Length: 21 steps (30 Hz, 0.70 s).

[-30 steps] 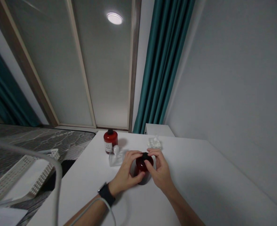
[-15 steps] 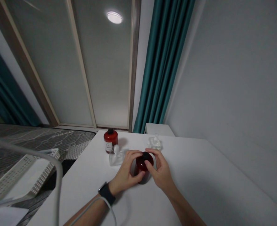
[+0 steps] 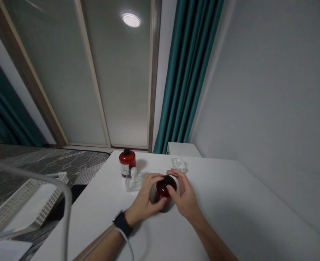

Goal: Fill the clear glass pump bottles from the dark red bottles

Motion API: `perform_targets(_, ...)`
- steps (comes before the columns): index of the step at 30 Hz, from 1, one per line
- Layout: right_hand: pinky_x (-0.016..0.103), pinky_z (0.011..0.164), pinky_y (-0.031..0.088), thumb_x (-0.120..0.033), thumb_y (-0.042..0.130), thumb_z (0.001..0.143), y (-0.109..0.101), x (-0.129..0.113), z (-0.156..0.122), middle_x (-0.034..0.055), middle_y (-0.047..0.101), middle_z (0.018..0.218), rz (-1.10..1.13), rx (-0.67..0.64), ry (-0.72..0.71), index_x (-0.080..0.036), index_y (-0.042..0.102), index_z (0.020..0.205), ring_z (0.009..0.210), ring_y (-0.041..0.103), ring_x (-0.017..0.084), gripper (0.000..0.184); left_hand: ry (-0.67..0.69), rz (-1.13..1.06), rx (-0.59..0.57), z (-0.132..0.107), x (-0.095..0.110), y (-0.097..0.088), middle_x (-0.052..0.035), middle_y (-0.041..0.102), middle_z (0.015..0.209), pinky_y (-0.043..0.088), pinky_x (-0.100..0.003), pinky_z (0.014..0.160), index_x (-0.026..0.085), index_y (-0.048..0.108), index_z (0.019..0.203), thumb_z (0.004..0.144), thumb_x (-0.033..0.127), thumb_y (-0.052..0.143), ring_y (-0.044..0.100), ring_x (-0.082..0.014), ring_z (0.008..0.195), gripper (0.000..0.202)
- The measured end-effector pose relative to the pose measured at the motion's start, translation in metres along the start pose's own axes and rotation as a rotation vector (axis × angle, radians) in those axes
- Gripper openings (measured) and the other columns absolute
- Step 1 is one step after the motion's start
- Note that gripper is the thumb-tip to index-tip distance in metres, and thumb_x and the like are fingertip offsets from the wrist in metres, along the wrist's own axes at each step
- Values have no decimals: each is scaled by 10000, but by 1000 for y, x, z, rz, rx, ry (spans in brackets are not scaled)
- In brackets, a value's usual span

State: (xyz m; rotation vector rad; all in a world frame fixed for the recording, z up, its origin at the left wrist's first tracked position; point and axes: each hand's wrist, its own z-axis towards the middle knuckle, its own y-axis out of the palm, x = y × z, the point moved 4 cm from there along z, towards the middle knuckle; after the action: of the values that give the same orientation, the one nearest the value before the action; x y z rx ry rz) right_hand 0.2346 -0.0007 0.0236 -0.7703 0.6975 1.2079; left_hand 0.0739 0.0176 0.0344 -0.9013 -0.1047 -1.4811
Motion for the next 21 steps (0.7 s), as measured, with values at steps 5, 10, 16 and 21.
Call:
perform_targets(5, 503, 1132, 389, -233, 633, 886, -1, -1, 0, 78, 606, 1182, -7, 35, -8, -276, 542, 1299, 1215, 567, 256, 425, 2, 0, -3, -1, 0, 0, -98, 513, 1291, 413, -502, 1025, 273, 418, 1333, 833, 207, 636, 478, -293, 1195, 550)
perform_targets(10, 506, 1139, 381, -247, 613, 912, 1, -2, 0, 91, 622, 1235, 15, -22, 19, -269, 511, 1340, 1224, 571, 251, 440, -3, 12, -11, -1, 0, 0, -102, 511, 1291, 417, -521, 1021, 278, 411, 1331, 843, 221, 633, 481, -303, 1198, 539)
perform_targets(16, 520, 1151, 365, -244, 619, 906, 1, -2, 0, 92, 612, 1246, 19, 0, 18, -274, 520, 1331, 1256, 551, 260, 437, -7, 19, 1, 0, 0, -1, -102, 529, 1283, 429, -504, 1018, 271, 428, 1321, 837, 230, 642, 494, -300, 1196, 531)
perform_targets(21, 503, 1150, 374, -242, 618, 907, 0, -1, -1, 84, 629, 1216, 21, 11, 8, -277, 529, 1326, 1245, 562, 252, 430, -10, 14, 1, -1, 0, 0, -104, 532, 1291, 427, -505, 1024, 271, 430, 1326, 840, 225, 644, 496, -299, 1201, 533)
